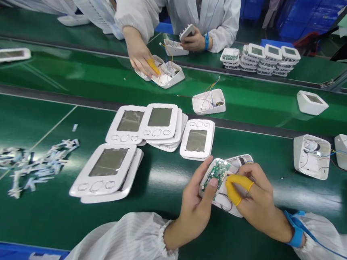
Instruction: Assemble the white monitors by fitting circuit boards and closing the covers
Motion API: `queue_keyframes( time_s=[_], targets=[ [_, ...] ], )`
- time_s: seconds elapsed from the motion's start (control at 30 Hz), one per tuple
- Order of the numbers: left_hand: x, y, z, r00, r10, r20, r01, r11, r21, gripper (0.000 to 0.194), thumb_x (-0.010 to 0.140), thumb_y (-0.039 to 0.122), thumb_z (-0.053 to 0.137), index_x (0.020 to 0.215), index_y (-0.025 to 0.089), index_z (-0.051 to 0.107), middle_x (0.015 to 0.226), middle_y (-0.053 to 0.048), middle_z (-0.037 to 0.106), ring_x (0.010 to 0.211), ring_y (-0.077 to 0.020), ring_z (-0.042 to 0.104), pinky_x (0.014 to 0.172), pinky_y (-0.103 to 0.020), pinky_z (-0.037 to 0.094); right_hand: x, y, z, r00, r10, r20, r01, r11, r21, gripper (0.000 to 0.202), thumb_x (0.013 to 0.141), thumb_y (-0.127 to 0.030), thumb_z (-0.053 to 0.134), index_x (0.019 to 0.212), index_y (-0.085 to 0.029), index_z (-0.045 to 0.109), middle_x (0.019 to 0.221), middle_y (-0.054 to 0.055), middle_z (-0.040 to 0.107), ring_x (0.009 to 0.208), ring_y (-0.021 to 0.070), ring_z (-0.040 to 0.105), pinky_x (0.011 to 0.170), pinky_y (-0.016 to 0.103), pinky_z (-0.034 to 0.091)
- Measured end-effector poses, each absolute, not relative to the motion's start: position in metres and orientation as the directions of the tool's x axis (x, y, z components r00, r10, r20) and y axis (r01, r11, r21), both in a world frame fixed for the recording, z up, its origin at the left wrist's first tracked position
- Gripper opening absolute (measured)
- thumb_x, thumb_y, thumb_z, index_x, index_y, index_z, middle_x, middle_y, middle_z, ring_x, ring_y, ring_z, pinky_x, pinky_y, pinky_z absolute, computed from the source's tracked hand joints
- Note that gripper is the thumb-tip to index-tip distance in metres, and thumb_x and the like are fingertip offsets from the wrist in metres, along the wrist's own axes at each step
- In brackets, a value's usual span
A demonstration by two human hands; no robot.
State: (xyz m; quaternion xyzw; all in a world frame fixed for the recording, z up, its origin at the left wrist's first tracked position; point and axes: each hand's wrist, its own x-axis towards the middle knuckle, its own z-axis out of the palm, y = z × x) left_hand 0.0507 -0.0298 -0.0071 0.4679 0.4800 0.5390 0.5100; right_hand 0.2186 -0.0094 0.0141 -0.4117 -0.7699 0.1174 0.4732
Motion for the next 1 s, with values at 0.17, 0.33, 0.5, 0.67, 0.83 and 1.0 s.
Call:
queue_keyframes(
  time_s=[0.17,0.33,0.5,0.67,0.83,1.0],
  targets=[
    [0.053,-0.030,-0.009,-0.052,0.999,0.014,-0.097,-0.019,0.995,0.050,0.103,0.040,0.065,0.148,0.021,0.059,0.143,-0.012,0.068,0.121,-0.0273,0.072,0.079,-0.025,0.066,0.218,-0.010,0.014,-0.199,0.760,0.619,0.529,0.615,-0.585,0.019,0.090,-0.003,0.068,0.095,-0.021,0.065,0.092,0.004,0.058,0.082,0.0170,0.058,0.066,0.032,0.049],
    [0.054,-0.031,-0.011,-0.055,0.998,0.026,-0.095,-0.031,0.995,0.048,0.104,0.038,0.064,0.148,0.020,0.059,0.141,-0.012,0.070,0.120,-0.0251,0.073,0.080,-0.023,0.065,0.216,-0.009,0.014,-0.200,0.771,0.605,0.549,0.599,-0.583,0.019,0.089,-0.003,0.068,0.091,-0.020,0.063,0.091,0.005,0.057,0.083,0.0176,0.056,0.067,0.033,0.047],
    [0.055,-0.031,-0.012,-0.070,0.996,0.058,-0.066,-0.063,0.996,0.045,0.104,0.036,0.064,0.147,0.021,0.060,0.143,-0.010,0.068,0.124,-0.0236,0.071,0.084,-0.021,0.064,0.215,-0.008,0.015,-0.226,0.758,0.611,0.596,0.604,-0.529,0.021,0.088,0.000,0.066,0.084,-0.019,0.058,0.087,0.004,0.058,0.080,0.0171,0.052,0.068,0.034,0.041],
    [0.058,-0.035,-0.011,-0.062,0.992,0.113,-0.006,-0.113,0.994,0.041,0.106,0.032,0.059,0.146,0.022,0.060,0.141,-0.009,0.070,0.126,-0.0235,0.070,0.096,-0.026,0.062,0.212,-0.013,0.012,-0.223,0.767,0.602,0.619,0.588,-0.520,0.021,0.090,0.001,0.060,0.086,-0.020,0.060,0.087,0.003,0.060,0.078,0.0169,0.053,0.070,0.035,0.041],
    [0.057,-0.034,-0.010,-0.003,0.990,0.142,0.003,-0.142,0.990,0.043,0.108,0.030,0.055,0.150,0.023,0.056,0.139,-0.009,0.071,0.122,-0.0228,0.072,0.100,-0.030,0.061,0.210,-0.015,0.013,-0.224,0.760,0.610,0.636,0.588,-0.500,0.021,0.091,0.001,0.059,0.086,-0.020,0.061,0.087,0.003,0.063,0.079,0.0171,0.055,0.070,0.036,0.040],
    [0.053,-0.025,-0.007,-0.026,0.994,0.107,0.044,-0.106,0.993,0.041,0.104,0.037,0.061,0.142,0.021,0.064,0.141,-0.010,0.070,0.122,-0.0268,0.071,0.083,-0.027,0.066,0.222,-0.006,0.026,-0.291,0.745,0.601,0.676,0.604,-0.422,0.013,0.093,-0.008,0.066,0.091,-0.021,0.065,0.090,0.004,0.065,0.081,0.0177,0.053,0.069,0.036,0.036]
  ],
)
